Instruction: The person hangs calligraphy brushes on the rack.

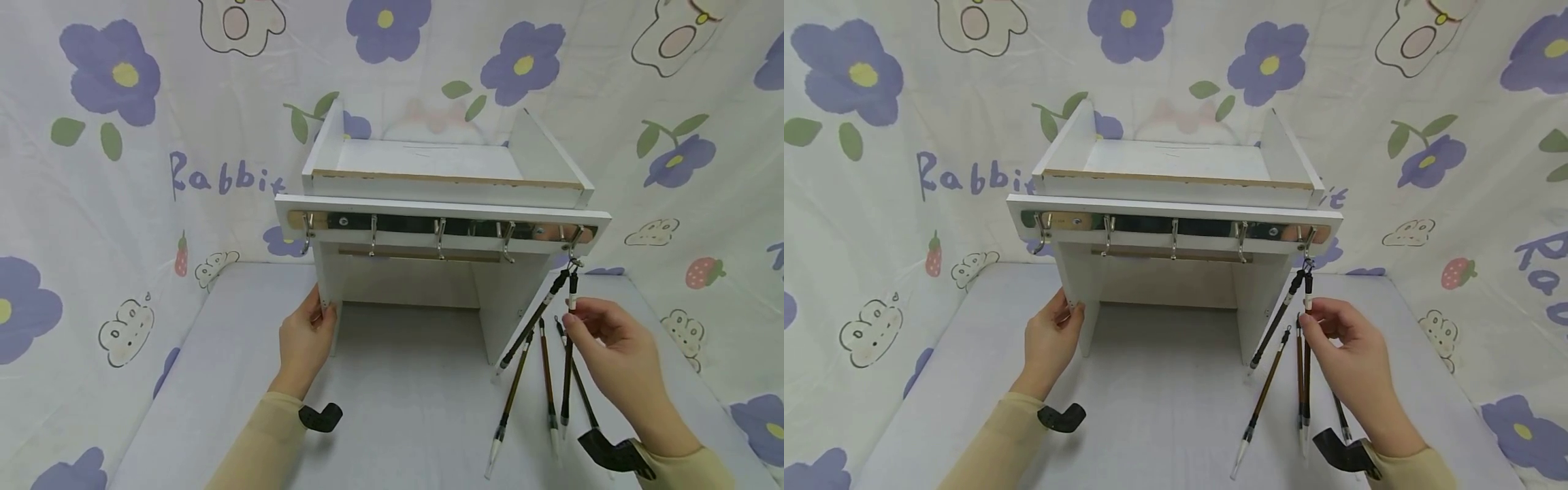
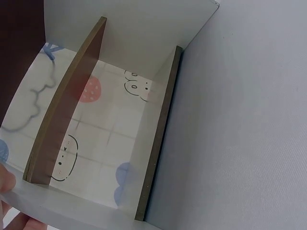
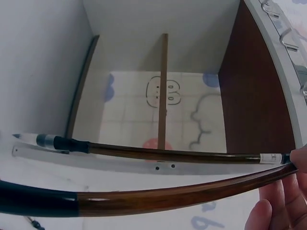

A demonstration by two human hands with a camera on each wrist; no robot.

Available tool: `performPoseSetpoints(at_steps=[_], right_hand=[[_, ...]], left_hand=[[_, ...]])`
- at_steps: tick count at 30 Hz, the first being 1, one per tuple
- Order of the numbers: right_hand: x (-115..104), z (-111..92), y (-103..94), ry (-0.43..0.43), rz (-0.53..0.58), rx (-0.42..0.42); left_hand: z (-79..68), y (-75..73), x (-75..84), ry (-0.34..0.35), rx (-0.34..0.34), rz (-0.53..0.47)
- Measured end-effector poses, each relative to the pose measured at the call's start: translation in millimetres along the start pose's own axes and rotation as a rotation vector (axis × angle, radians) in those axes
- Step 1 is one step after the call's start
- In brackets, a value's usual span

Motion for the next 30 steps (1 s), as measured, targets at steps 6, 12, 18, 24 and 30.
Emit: performPoseSetpoints(at_steps=[6, 12, 18, 24, 30], right_hand=[[0.5, -0.7, 5.1, -0.03, -0.01, -0.025], [1.1, -1.7, 8.6, -0.04, -0.06, -0.059], [-2.7, -0.2, 14.4, -0.062, -0.084, -0.102], [-11.5, 3.6, 21.3, -0.082, -0.06, -0.122], [-19.5, 7.8, 28.8, -0.087, -0.041, -0.158]], left_hand=[[-1.6, 0.5, -0.9, -0.013, -0.007, 0.002], [-0.6, -0.4, 0.2, 0.01, 0.005, 0.003], [-0.6, -0.4, 0.5, 0.008, 0.002, 0.005], [-1.0, -0.5, 1.7, 0.002, -0.001, -0.004], [-1.3, -0.8, 1.4, 0.011, 0.002, -0.012]])
Point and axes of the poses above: each hand's wrist, its own z-axis towards the middle knuckle, its own y-axis out of the palm, x = y × z, the point moved 3 cm from there along z, towards the middle knuckle, and after that the axes turned 2 degrees about -y, right-handed, at the moved point
